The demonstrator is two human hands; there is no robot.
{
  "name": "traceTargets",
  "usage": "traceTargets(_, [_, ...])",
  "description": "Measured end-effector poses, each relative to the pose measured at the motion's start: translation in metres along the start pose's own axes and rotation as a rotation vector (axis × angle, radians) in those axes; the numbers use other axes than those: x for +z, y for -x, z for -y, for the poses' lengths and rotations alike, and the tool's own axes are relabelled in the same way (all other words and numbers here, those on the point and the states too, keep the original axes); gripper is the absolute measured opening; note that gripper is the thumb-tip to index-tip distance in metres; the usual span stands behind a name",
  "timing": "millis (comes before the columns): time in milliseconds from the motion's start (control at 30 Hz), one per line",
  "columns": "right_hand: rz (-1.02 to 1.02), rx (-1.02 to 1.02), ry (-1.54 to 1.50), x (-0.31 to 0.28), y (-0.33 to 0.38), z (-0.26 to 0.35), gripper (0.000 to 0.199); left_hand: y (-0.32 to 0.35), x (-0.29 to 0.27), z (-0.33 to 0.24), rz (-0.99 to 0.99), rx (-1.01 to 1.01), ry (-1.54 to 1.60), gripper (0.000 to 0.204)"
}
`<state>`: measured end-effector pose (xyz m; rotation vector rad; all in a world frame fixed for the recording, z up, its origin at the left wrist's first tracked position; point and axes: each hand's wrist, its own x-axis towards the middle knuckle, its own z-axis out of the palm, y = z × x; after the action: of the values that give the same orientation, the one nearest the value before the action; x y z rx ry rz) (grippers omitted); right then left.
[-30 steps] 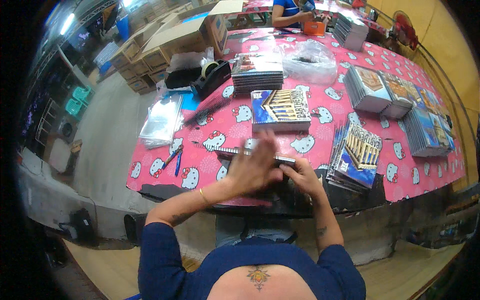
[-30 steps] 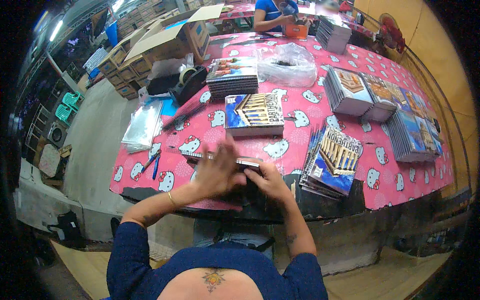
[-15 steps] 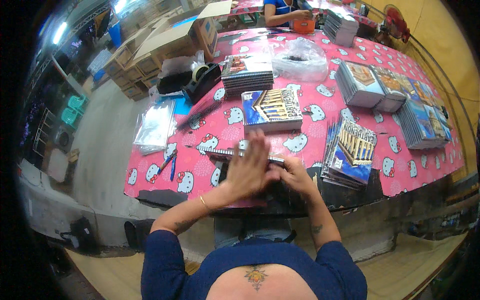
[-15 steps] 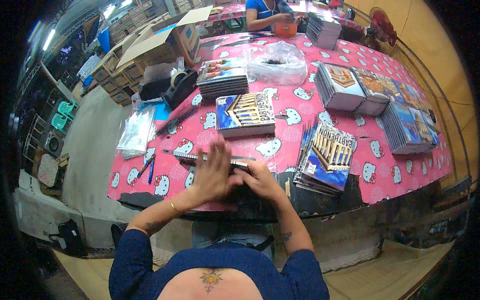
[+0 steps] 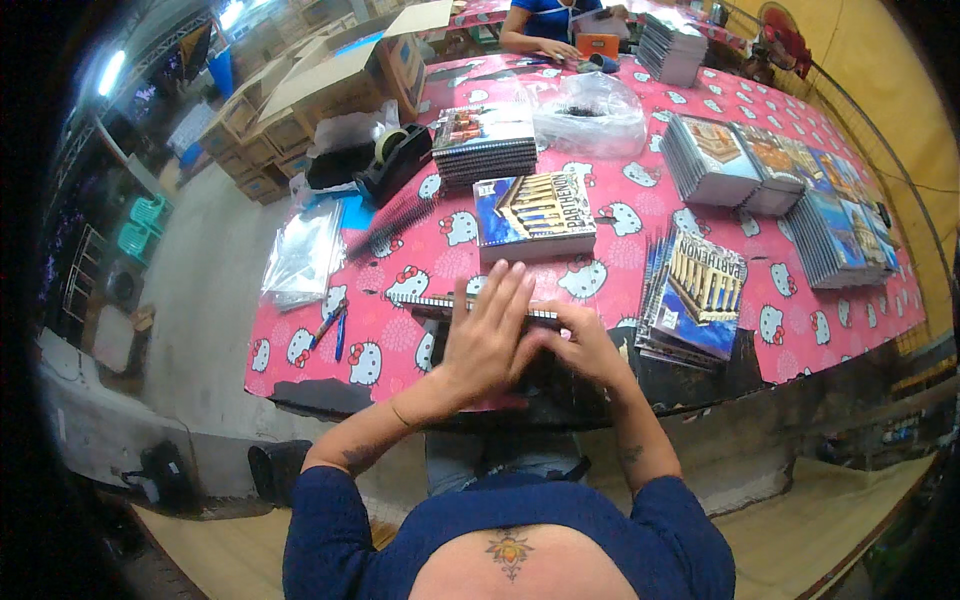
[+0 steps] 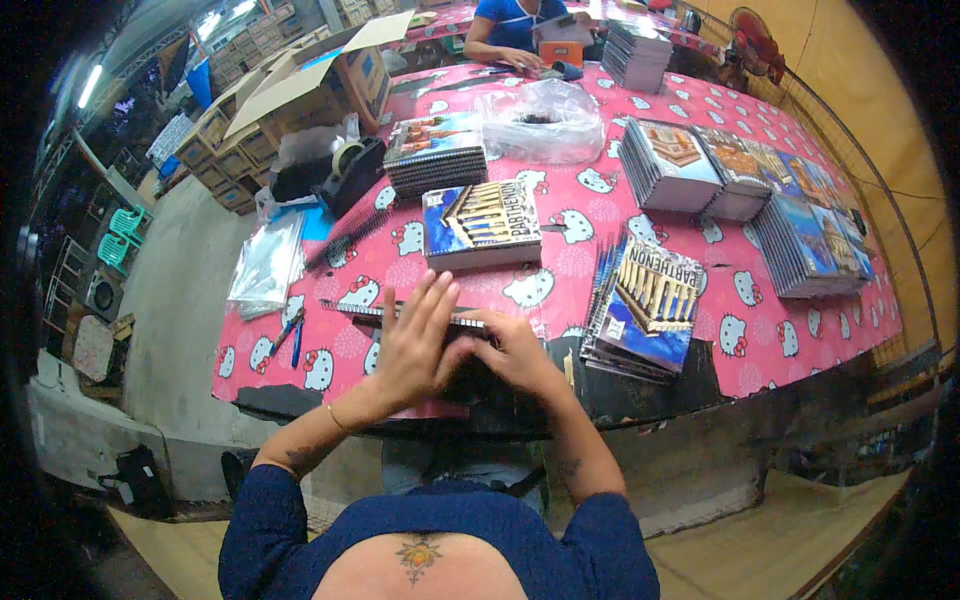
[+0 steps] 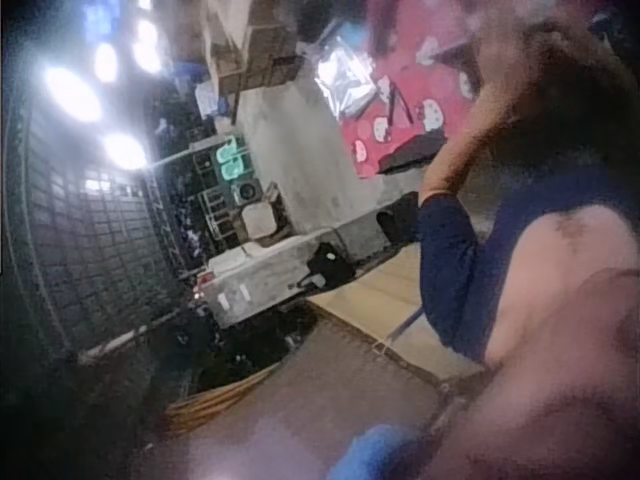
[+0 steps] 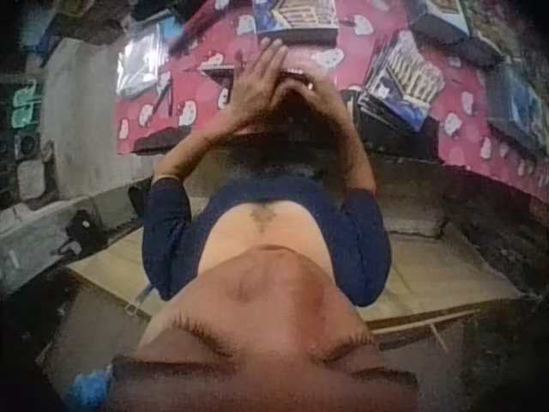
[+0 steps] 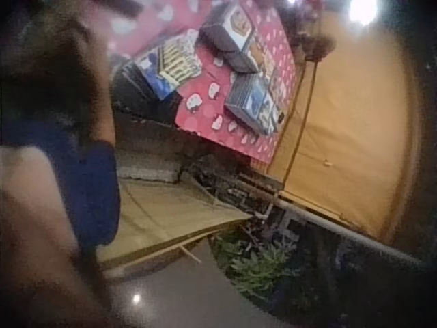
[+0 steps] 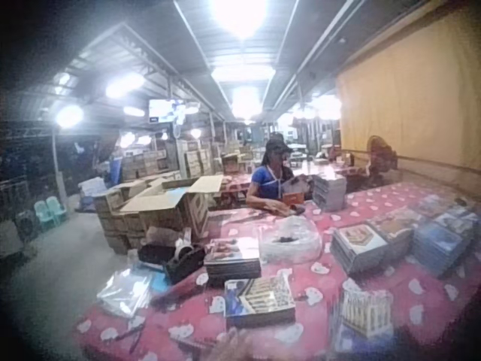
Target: The person picks up notebooks, inserts them into plastic sleeves, peels away the adhesive protective strips, and folds the flaps to seal the packaging by hand.
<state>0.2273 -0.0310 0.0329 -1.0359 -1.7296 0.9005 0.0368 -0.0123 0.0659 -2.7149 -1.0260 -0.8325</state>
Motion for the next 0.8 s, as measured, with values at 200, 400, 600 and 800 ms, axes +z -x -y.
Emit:
traceTargets(200, [0.003,0.066,-0.100,-0.031,-0.004,0.017,0.021,-0.009,-0.007,0.011,0.013,0.006,0.166,0.015])
traceTargets(400, [0.123,-0.047,0.125,-0.042,-0.022,0.025,0.017,-0.011,-0.005,0.009,-0.028,0.025,0.166,0.014])
traceTargets(600, [0.069,-0.065,0.065,-0.031,-0.016,0.029,0.013,-0.003,-0.019,0.011,-0.038,0.085,0.149,0.018])
traceTargets(800, [-0.268,-0.136,0.425,0.002,-0.015,0.023,0.016,-0.003,-0.020,0.006,-0.003,0.074,0.165,0.023])
